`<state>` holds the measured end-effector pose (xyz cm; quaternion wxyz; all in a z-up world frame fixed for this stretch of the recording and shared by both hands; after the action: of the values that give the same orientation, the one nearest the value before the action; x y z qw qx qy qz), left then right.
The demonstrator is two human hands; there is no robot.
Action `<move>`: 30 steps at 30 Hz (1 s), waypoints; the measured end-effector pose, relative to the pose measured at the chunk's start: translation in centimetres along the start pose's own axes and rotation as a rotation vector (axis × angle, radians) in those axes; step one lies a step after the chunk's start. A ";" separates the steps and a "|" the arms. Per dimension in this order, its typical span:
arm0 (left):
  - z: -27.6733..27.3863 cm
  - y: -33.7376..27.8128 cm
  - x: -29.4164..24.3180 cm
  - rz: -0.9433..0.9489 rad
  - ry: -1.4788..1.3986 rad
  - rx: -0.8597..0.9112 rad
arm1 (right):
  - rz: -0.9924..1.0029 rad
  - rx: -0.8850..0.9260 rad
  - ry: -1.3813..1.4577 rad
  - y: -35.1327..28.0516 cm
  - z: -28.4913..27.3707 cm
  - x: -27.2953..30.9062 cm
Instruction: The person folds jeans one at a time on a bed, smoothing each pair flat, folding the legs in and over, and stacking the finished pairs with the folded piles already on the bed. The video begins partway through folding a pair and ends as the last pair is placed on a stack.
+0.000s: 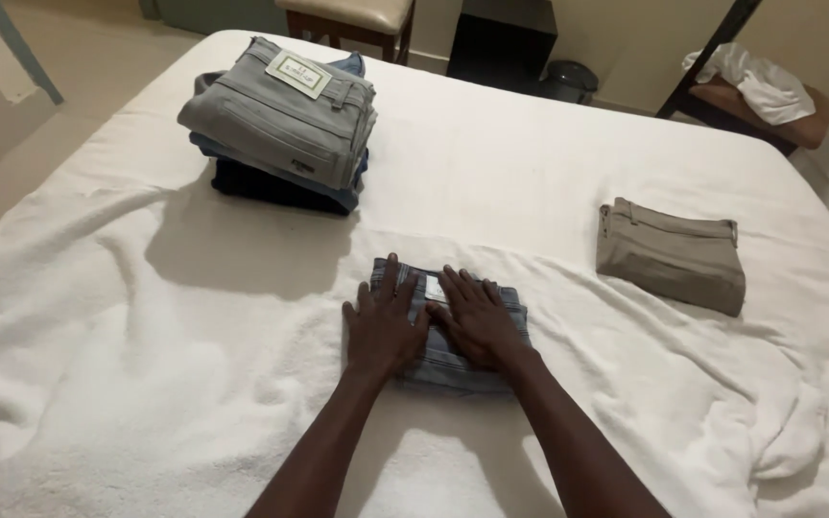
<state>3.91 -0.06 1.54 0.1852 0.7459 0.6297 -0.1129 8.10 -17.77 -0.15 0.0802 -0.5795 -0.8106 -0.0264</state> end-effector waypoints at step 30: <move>2.9 5.2 5.3 -0.223 -0.370 0.207 | 0.742 -0.328 0.423 -4.9 -3.2 0.1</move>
<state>10.13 2.81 -2.56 0.2063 0.6535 0.6486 -0.3311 3.79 -19.68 3.30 0.1550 -0.8176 -0.4992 -0.2416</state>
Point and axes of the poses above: each hand's wrist, its own y-axis towards the middle knuckle, its own z-axis out of the palm, x = y × z, the point moved 2 cm from there along y, towards the middle knuckle, and after that the axes turned 7 degrees about z, right-handed, at the moved point
